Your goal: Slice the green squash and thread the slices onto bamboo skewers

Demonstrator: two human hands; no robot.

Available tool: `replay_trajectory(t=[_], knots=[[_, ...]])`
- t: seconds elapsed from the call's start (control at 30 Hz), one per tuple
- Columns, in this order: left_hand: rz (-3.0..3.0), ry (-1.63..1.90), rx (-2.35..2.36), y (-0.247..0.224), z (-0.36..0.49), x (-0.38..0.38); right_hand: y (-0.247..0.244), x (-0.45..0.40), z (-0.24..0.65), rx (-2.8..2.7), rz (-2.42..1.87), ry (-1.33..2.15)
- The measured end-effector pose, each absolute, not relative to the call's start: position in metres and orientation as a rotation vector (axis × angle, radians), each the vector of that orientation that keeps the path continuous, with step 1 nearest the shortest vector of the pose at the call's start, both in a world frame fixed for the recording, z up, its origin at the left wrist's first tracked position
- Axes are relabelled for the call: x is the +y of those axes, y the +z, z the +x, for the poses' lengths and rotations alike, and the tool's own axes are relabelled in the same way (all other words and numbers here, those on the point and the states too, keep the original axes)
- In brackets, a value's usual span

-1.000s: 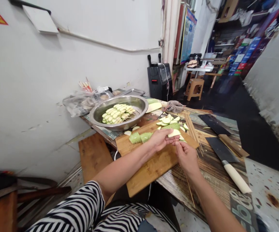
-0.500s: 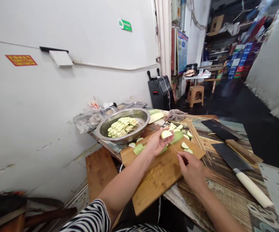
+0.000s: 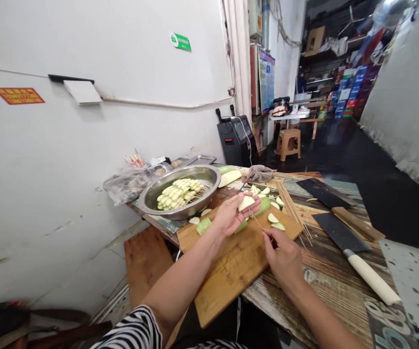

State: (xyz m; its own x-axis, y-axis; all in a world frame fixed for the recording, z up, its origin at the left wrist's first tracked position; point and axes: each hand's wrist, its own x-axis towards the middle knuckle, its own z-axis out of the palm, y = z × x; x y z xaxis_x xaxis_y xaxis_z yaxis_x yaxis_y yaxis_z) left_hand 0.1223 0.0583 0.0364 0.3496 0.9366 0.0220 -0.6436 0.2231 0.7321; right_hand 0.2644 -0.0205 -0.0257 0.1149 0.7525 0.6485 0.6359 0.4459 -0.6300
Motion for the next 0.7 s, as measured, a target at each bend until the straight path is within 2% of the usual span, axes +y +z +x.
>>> replay_trajectory(t=[0.37,0.53,0.7], knots=[[0.856,1.050,0.575,0.018,0.151,0.032,-0.020,-0.016,0.262,-1.450,-1.373,0.472],[0.783,1.153,0.613,0.034,0.135,0.046,-0.015,-0.018,0.259,-1.468,-1.275,0.767],[0.837,1.091,0.644,0.043,0.130,0.046,-0.016,-0.023,0.248,-1.395,-1.203,0.890]])
